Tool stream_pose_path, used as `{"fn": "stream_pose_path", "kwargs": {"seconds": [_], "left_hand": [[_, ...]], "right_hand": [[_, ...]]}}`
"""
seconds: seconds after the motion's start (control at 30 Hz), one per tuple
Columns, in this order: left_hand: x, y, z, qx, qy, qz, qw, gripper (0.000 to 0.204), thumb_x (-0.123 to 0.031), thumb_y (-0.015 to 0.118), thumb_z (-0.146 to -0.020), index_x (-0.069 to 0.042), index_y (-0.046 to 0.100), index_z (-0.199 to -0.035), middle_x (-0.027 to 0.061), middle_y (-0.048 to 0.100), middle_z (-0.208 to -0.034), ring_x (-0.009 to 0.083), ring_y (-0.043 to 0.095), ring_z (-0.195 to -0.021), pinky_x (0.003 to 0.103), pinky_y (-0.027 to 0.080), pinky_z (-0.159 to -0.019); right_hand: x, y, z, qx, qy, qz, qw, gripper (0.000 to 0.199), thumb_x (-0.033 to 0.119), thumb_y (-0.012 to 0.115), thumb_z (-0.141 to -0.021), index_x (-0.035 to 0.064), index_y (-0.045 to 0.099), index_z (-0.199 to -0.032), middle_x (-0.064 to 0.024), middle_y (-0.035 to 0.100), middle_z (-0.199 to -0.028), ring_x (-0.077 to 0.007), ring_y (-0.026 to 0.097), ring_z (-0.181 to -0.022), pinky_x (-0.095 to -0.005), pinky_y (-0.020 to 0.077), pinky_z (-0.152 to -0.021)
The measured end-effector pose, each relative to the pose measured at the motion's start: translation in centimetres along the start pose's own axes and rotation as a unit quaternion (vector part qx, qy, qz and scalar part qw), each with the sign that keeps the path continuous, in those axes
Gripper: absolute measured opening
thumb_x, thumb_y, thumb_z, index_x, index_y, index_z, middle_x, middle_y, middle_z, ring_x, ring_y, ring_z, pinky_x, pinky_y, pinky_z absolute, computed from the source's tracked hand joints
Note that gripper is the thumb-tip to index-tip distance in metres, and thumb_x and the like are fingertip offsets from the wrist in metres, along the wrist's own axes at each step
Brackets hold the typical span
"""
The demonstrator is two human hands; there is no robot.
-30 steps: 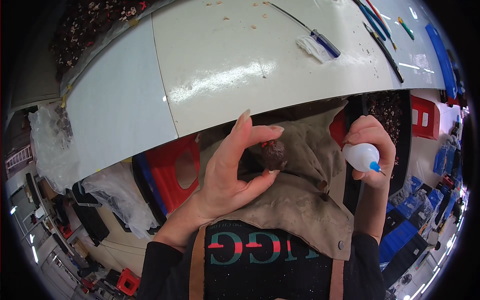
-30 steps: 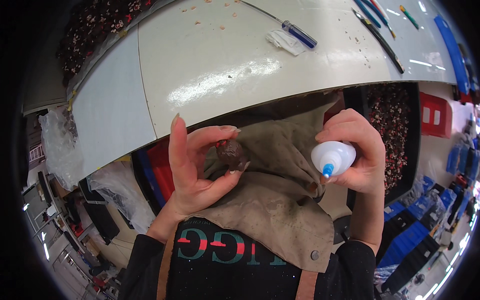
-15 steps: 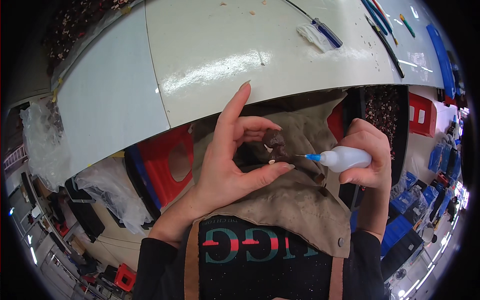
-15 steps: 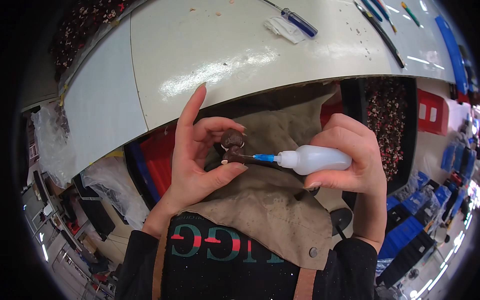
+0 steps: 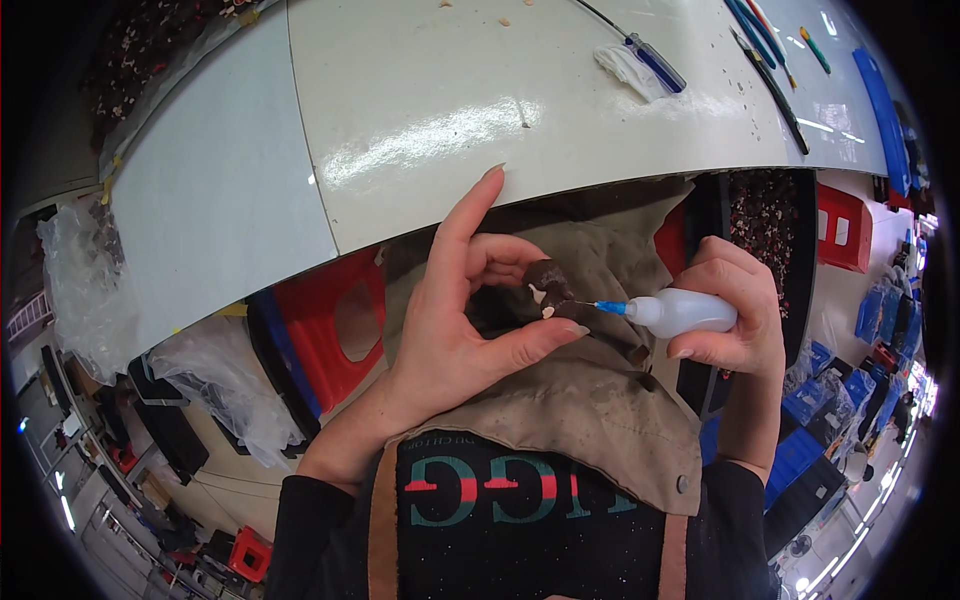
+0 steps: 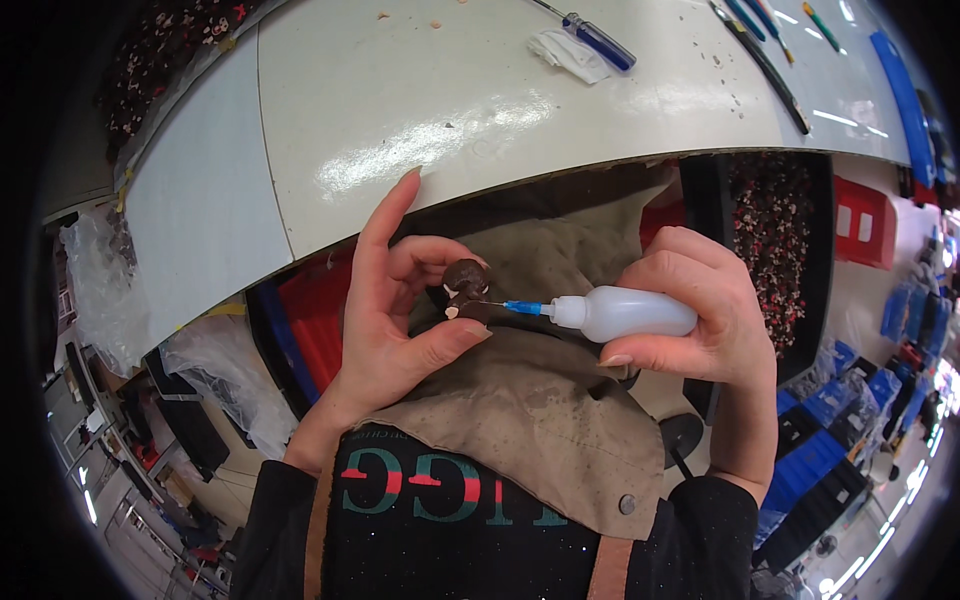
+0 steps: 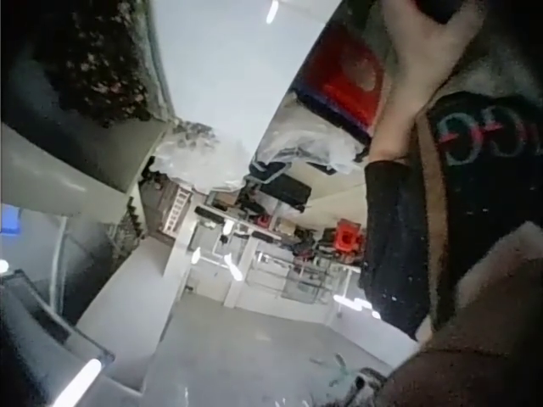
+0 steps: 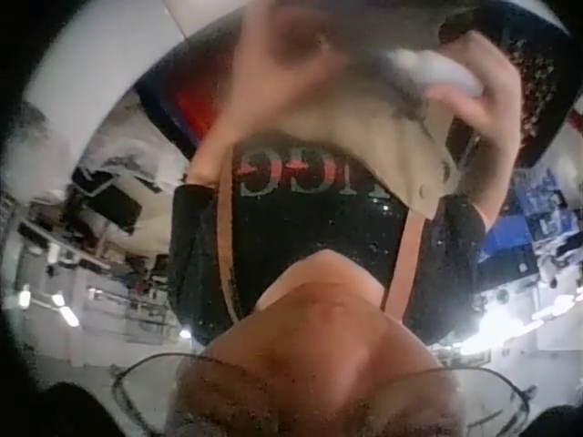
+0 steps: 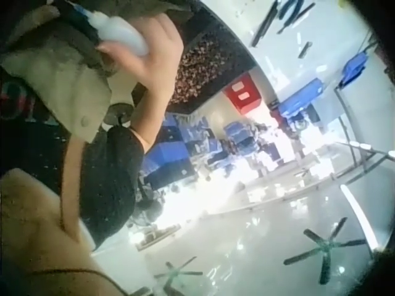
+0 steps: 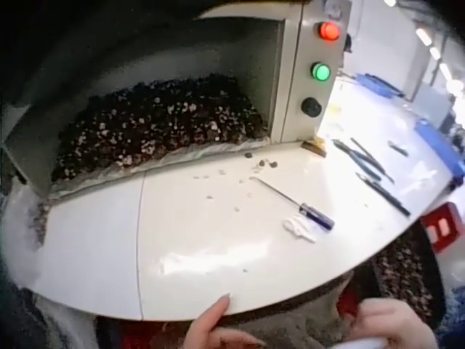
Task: Assembling small toy figurines by applying glue and joining plastic parts.
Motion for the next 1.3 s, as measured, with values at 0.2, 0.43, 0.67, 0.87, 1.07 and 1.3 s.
{"fn": "stream_pose_path", "kwargs": {"seconds": [0.2, 0.43, 0.67, 0.87, 1.07, 1.3], "left_hand": [[0.0, -0.05, -0.05, -0.003, -0.009, 0.0, 1.0, 0.104, -0.019, 0.082, -0.071, -0.006, 0.012, -0.146, 0.0097, 0.058, -0.105, 0.0167, 0.059, -0.097, 0.03, 0.045, -0.09], [-0.2, -0.1, 0.03, -0.008, -0.009, -0.011, 1.0, 0.103, -0.015, 0.082, -0.07, -0.006, 0.013, -0.146, 0.0084, 0.058, -0.104, 0.0162, 0.059, -0.096, 0.03, 0.045, -0.09], [0.04, -0.16, 0.09, -0.017, -0.012, -0.025, 0.999, 0.101, -0.014, 0.082, -0.07, -0.005, 0.015, -0.146, 0.0068, 0.059, -0.1, 0.0143, 0.059, -0.093, 0.029, 0.046, -0.088], [0.17, -0.11, 0.25, -0.014, -0.028, -0.018, 0.999, 0.1, -0.006, 0.08, -0.07, -0.007, 0.015, -0.146, 0.0065, 0.059, -0.099, 0.0138, 0.059, -0.091, 0.03, 0.045, -0.088], [0.05, -0.06, 0.25, -0.017, -0.035, -0.01, 0.999, 0.1, -0.005, 0.08, -0.07, -0.007, 0.014, -0.146, 0.0063, 0.059, -0.099, 0.0134, 0.06, -0.09, 0.029, 0.046, -0.087], [-0.43, -0.24, -0.06, -0.017, -0.027, -0.008, 0.999, 0.1, -0.004, 0.079, -0.07, -0.007, 0.014, -0.146, 0.0067, 0.059, -0.099, 0.0133, 0.06, -0.09, 0.028, 0.046, -0.086]], "right_hand": [[0.01, 0.01, -0.14, 0.015, 0.006, 0.012, 1.0, 0.048, 0.042, 0.083, -0.057, 0.0047, 0.064, -0.079, -0.0044, 0.055, -0.069, -0.0196, 0.052, -0.061, -0.0295, 0.0394, -0.052], [0.27, -0.03, -0.12, 0.012, 0.019, 0.015, 1.0, 0.045, 0.04, 0.083, -0.058, 0.0052, 0.064, -0.079, -0.0047, 0.056, -0.071, -0.0199, 0.052, -0.061, -0.0301, 0.0394, -0.052], [0.65, -0.22, -0.16, 0.019, 0.016, 0.044, 0.999, 0.045, 0.04, 0.082, -0.058, 0.0055, 0.064, -0.079, -0.0051, 0.055, -0.07, -0.0216, 0.051, -0.061, -0.0311, 0.0389, -0.053], [0.94, -0.28, -0.12, 0.022, 0.025, 0.055, 0.998, 0.044, 0.04, 0.082, -0.058, 0.0055, 0.064, -0.078, -0.0047, 0.055, -0.07, -0.0215, 0.051, -0.061, -0.0311, 0.039, -0.053], [0.59, -0.12, -0.23, 0.02, 0.027, 0.034, 0.999, 0.043, 0.039, 0.082, -0.058, 0.0054, 0.064, -0.078, -0.0048, 0.055, -0.069, -0.021, 0.051, -0.06, -0.0306, 0.0392, -0.052], [0.31, -0.25, -0.8, 0.019, 0.027, 0.017, 0.999, 0.043, 0.038, 0.083, -0.059, 0.0048, 0.064, -0.079, -0.0049, 0.055, -0.069, -0.0199, 0.052, -0.06, -0.0301, 0.0392, -0.051]]}}
Point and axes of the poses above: each hand's wrist, its own z-axis away from the middle knuckle, its own y-axis out of the palm, x = y × z, the point moved 5 cm from there along -z, towards the middle knuckle
